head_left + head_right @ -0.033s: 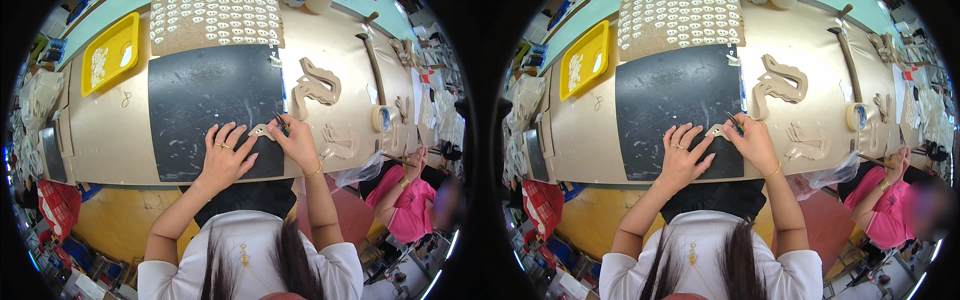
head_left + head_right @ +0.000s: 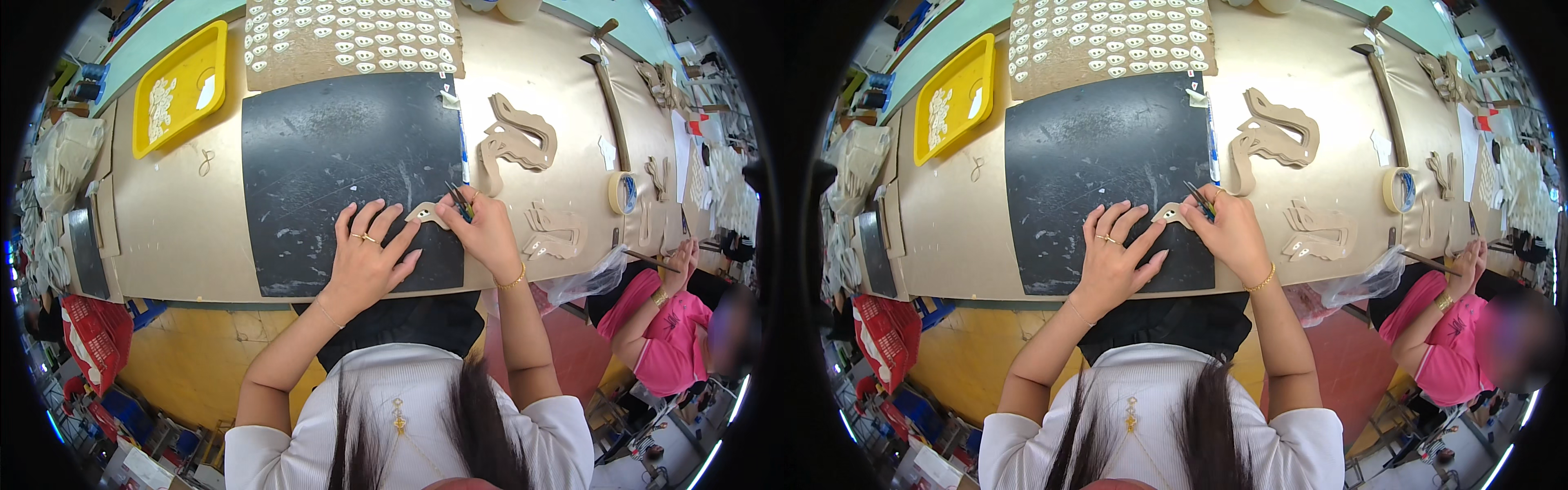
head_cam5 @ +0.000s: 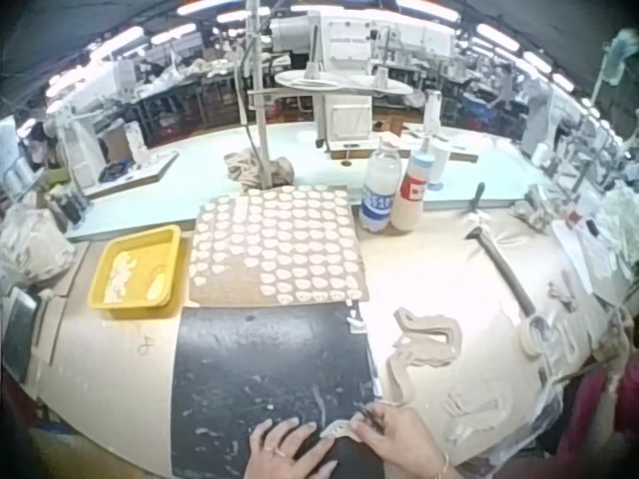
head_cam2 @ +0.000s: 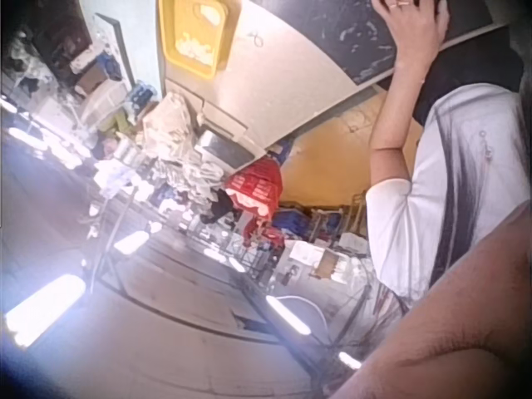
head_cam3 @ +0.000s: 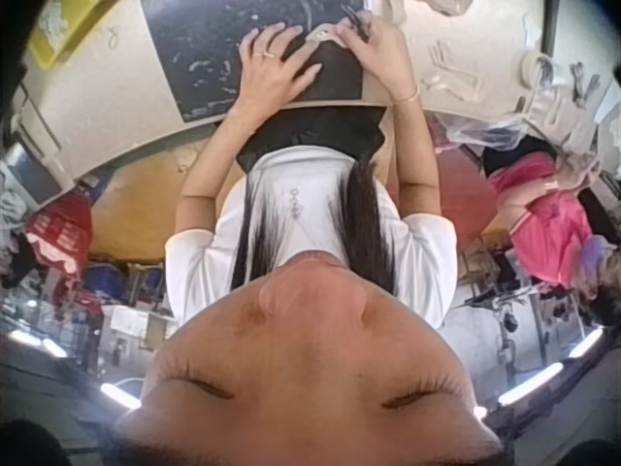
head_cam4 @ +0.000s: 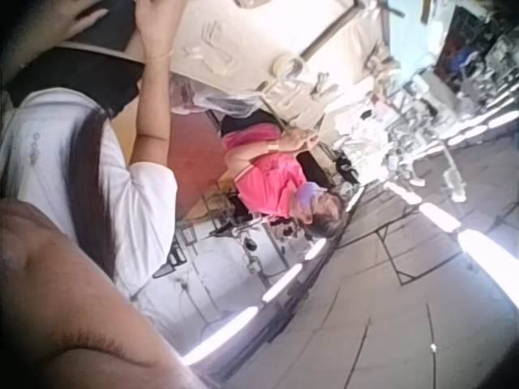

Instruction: The person repeatedly picks small white fabric pieces from a board, trims their edges with a small blade on a black mat, and places the trimmed pieces into a yellow tray. The process is repeated continuously throughout the clip.

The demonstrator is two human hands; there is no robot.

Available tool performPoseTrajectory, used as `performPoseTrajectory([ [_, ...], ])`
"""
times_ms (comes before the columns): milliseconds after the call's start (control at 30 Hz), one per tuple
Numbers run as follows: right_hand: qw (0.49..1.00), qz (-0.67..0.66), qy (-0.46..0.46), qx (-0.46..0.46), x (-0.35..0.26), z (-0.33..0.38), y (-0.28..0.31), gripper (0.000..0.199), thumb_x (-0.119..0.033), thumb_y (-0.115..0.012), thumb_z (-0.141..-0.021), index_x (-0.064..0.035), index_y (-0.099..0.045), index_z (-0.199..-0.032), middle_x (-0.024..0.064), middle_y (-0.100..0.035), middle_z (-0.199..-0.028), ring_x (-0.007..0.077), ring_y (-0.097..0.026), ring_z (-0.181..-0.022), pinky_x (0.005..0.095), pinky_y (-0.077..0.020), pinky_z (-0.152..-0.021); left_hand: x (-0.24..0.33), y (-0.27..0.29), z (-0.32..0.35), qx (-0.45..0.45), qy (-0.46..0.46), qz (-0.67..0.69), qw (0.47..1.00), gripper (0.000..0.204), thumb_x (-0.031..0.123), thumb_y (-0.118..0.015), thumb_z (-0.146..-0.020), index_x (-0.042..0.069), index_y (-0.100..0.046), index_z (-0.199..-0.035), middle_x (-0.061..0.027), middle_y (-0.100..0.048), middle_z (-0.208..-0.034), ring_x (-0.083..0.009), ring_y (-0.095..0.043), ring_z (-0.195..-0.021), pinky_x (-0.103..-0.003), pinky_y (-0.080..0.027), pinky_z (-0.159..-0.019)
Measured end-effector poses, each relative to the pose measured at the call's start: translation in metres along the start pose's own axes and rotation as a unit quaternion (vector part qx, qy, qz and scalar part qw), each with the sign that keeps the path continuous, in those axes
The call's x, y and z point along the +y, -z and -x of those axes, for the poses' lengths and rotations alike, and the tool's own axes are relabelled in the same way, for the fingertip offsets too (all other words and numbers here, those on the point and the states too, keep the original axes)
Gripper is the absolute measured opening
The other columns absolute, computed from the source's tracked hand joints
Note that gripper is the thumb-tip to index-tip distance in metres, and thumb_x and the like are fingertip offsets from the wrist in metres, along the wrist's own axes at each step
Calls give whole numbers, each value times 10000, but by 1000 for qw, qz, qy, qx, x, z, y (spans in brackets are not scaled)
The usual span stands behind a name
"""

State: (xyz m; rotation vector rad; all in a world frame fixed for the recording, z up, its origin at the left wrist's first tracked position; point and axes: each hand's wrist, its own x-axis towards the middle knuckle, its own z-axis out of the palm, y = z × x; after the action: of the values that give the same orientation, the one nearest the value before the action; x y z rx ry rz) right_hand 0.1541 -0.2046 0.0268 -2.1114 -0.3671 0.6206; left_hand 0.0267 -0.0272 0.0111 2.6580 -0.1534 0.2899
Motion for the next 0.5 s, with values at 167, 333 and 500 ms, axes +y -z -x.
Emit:
performPoseTrajectory([
  [167,1000,-6,-18,-8,-4,2,2,238,-229,-744,-899,5,-702,-919,157,-665,-691,219,-617,-556,340,-463,-552,3,4,-1,-6,1,-12,1000,475,257,-789,-802,163,-675,-1253,-94,-564,-1310,-311,-473,-1288,-546,-314,-1114],
  [333,1000,21,21,3,-11,-1,4,279,-233,-797,-862,16,-708,-952,137,-682,-723,187,-615,-582,316,-484,-577,3,7,-12,-15,4,-26,1000,443,241,-781,-812,157,-676,-1233,-93,-590,-1278,-309,-498,-1266,-541,-333,-1110],
  [500,992,81,74,55,0,-2,-1,288,-226,-811,-843,22,-708,-948,120,-688,-715,187,-620,-595,314,-482,-588,2,5,-12,-14,-5,-35,999,431,231,-776,-812,155,-675,-1224,-90,-603,-1263,-309,-509,-1254,-539,-345,-1104],
])
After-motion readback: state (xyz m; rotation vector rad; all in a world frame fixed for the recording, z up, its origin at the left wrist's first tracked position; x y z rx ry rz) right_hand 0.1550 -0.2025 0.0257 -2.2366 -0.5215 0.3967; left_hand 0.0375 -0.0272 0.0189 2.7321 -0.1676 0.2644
